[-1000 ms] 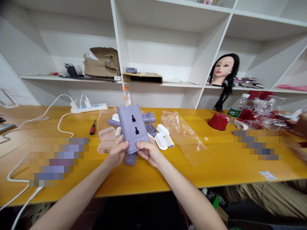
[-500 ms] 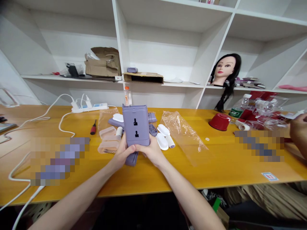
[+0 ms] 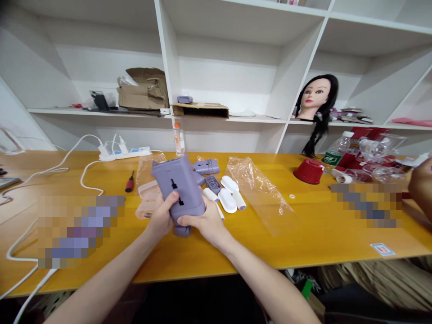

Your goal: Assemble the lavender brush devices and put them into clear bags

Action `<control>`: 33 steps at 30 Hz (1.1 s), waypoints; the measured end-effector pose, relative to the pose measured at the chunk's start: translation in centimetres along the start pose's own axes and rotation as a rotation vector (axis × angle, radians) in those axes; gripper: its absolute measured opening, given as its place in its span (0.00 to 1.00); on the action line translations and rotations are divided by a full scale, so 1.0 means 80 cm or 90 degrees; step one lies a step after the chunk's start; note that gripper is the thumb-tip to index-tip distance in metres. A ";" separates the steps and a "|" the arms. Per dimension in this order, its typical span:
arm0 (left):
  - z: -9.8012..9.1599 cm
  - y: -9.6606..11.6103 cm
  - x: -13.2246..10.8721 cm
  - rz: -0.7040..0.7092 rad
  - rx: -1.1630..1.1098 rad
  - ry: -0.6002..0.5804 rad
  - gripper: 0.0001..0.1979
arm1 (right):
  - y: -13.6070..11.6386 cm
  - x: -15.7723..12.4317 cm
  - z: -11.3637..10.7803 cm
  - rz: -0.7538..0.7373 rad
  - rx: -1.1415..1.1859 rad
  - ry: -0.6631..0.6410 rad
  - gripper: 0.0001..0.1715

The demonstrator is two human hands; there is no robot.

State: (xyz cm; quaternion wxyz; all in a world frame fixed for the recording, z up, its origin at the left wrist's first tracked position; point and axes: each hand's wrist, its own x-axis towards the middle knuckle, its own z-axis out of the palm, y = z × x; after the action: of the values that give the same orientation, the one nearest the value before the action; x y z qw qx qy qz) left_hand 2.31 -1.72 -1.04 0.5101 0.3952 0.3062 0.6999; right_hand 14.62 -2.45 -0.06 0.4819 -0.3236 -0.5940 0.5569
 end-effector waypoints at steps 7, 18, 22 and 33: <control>0.011 0.021 0.001 -0.054 -0.097 0.102 0.22 | 0.005 -0.001 0.004 -0.006 -0.080 -0.018 0.29; 0.008 0.034 0.003 0.015 -0.083 0.126 0.19 | -0.006 0.000 0.019 0.042 0.016 -0.042 0.26; 0.007 0.041 0.005 -0.004 -0.068 0.135 0.21 | 0.000 0.000 0.025 0.042 0.082 -0.037 0.27; 0.006 0.043 0.006 0.025 -0.038 0.148 0.20 | 0.001 0.000 0.030 0.028 0.055 -0.001 0.26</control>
State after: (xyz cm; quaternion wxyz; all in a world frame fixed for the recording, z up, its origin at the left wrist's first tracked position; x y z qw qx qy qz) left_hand 1.03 -2.24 2.21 0.4688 0.3016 0.3346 0.7598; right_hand 12.36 -3.28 0.10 0.4823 -0.3151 -0.5626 0.5929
